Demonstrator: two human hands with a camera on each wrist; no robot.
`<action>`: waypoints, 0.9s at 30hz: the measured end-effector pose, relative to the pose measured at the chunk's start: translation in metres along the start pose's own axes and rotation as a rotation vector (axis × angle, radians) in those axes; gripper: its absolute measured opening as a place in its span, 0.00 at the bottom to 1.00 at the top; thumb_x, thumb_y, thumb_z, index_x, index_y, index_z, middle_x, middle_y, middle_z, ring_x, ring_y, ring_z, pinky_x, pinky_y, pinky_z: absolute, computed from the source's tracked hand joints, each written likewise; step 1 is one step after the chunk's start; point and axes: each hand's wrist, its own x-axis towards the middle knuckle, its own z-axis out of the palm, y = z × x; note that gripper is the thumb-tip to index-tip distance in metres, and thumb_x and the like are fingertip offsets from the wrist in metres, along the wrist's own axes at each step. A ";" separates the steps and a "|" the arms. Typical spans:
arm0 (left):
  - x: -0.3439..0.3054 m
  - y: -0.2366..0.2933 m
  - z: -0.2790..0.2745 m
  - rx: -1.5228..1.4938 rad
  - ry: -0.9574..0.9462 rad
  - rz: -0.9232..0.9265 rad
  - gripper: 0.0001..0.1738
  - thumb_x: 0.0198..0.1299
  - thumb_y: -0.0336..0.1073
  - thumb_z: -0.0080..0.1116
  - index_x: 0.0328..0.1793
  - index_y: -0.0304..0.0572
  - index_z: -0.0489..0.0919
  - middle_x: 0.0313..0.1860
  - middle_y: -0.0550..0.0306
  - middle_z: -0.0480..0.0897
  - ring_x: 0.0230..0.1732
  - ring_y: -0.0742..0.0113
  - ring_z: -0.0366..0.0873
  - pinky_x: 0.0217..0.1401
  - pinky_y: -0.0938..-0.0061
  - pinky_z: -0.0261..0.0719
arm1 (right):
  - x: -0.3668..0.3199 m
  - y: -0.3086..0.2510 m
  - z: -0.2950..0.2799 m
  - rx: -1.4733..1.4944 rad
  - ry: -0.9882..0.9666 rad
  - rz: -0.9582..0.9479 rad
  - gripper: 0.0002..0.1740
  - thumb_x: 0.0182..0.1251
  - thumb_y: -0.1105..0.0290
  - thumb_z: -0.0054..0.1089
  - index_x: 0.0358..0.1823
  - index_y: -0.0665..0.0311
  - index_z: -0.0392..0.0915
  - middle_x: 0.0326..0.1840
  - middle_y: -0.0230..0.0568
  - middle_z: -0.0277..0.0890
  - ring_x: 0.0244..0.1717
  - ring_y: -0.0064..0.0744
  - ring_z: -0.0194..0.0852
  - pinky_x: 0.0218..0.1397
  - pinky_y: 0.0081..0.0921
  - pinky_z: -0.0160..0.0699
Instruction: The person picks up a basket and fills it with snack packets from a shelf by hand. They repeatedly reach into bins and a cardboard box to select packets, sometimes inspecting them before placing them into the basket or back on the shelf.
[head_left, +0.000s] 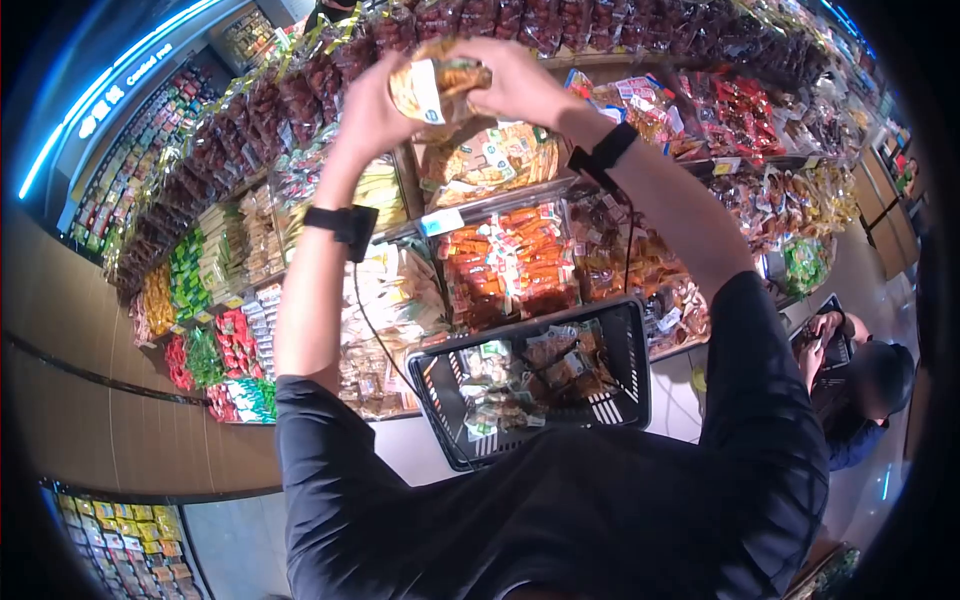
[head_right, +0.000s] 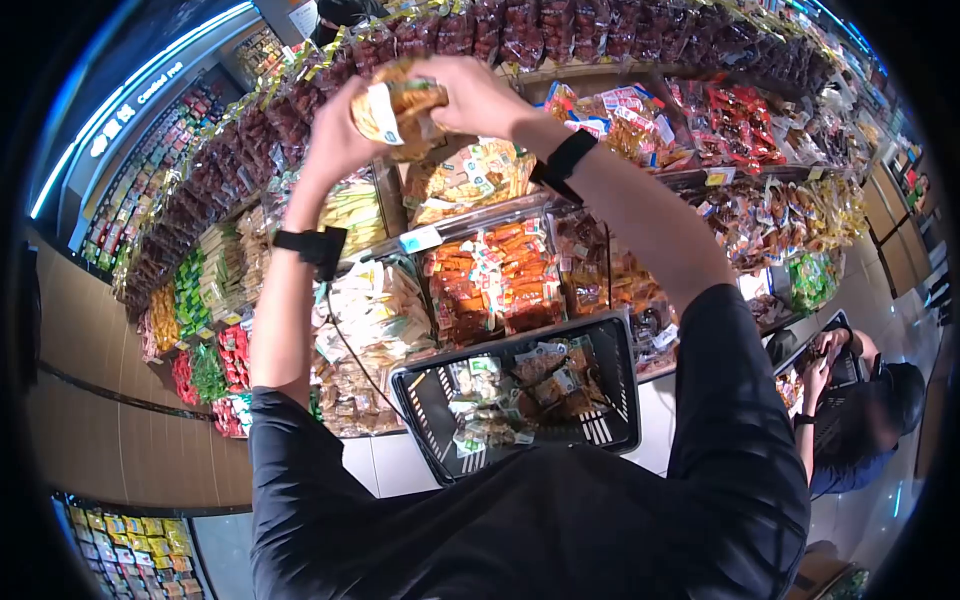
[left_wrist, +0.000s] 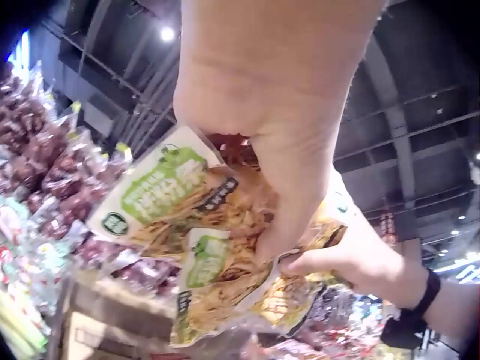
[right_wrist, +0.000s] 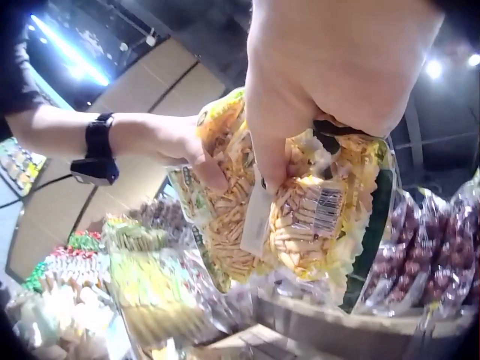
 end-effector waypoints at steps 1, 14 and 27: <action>0.001 0.021 -0.015 0.032 -0.002 0.006 0.38 0.36 0.35 0.83 0.56 0.35 0.77 0.45 0.48 0.87 0.46 0.62 0.86 0.53 0.68 0.84 | 0.000 -0.010 -0.011 -0.031 0.044 -0.079 0.25 0.50 0.79 0.70 0.54 0.62 0.79 0.48 0.49 0.85 0.50 0.49 0.85 0.57 0.40 0.85; -0.247 0.209 0.065 -0.549 -0.445 -0.496 0.30 0.47 0.36 0.80 0.54 0.37 0.77 0.43 0.54 0.87 0.45 0.63 0.87 0.51 0.67 0.84 | -0.281 -0.182 -0.052 0.288 -0.332 0.589 0.32 0.44 0.75 0.73 0.57 0.60 0.79 0.46 0.50 0.80 0.47 0.56 0.82 0.50 0.44 0.82; -0.389 0.142 0.240 -0.527 -0.999 -0.766 0.34 0.50 0.56 0.73 0.56 0.38 0.83 0.58 0.37 0.83 0.57 0.44 0.82 0.60 0.57 0.79 | -0.474 -0.103 0.071 0.022 -0.569 0.821 0.37 0.50 0.69 0.70 0.66 0.65 0.69 0.69 0.60 0.63 0.70 0.64 0.59 0.67 0.52 0.67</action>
